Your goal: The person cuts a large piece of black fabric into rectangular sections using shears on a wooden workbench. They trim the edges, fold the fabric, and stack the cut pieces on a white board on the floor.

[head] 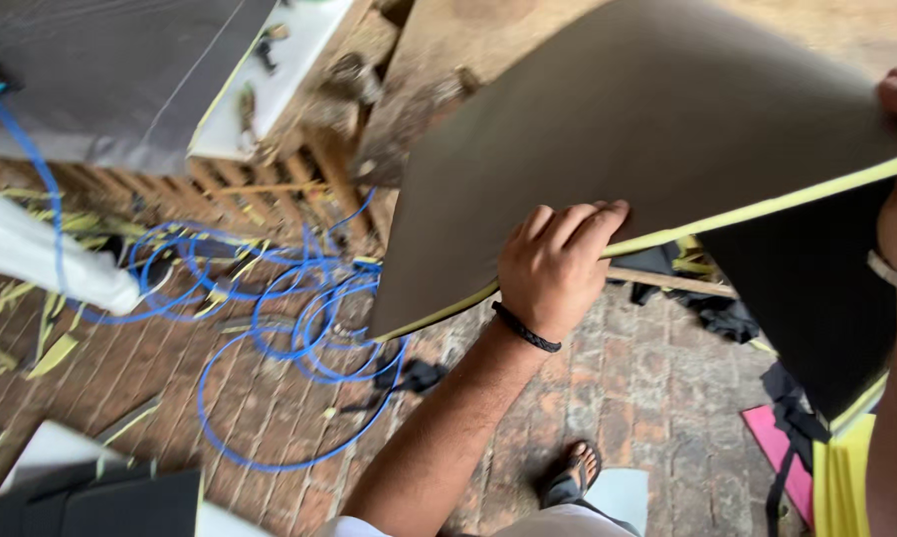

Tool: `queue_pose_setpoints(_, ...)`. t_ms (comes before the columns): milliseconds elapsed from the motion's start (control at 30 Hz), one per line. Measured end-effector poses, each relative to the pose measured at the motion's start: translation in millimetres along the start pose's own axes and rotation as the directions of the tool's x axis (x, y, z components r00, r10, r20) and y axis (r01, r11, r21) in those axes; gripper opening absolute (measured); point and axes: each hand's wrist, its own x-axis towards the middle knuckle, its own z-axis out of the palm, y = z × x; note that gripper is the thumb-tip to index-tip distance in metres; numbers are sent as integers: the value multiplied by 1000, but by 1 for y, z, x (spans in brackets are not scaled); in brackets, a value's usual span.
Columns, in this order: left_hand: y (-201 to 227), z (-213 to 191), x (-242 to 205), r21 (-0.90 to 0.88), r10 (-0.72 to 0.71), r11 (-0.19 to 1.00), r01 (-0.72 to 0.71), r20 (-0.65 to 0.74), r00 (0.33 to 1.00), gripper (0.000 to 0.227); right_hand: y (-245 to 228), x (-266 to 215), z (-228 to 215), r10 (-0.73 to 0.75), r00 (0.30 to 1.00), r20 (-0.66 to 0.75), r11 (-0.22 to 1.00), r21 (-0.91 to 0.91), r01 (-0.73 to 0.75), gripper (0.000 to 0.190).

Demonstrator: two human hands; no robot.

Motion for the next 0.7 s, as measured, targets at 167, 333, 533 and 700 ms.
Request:
queue_pose_setpoints(167, 16, 111, 33, 15, 83, 996, -82, -79, 993, 29, 24, 11, -74, -189, 979, 76, 879, -431, 204, 24)
queue_pose_setpoints(333, -22, 184, 41, 121, 128, 985, -127, -2, 992, 26, 64, -2, -75, 7, 983, 183, 767, -632, 113, 41)
queue_pose_setpoints(533, -102, 311, 4, 128, 87, 986, -105, 138, 987, 16, 208, -100, -40, 162, 962, 218, 755, -655, 21, 39)
queue_pose_setpoints(700, -170, 416, -62, 207, -414, 890, 405, 738, 532, 21, 315, -207, 23, 640, 643, 421, 672, -712, -203, 42)
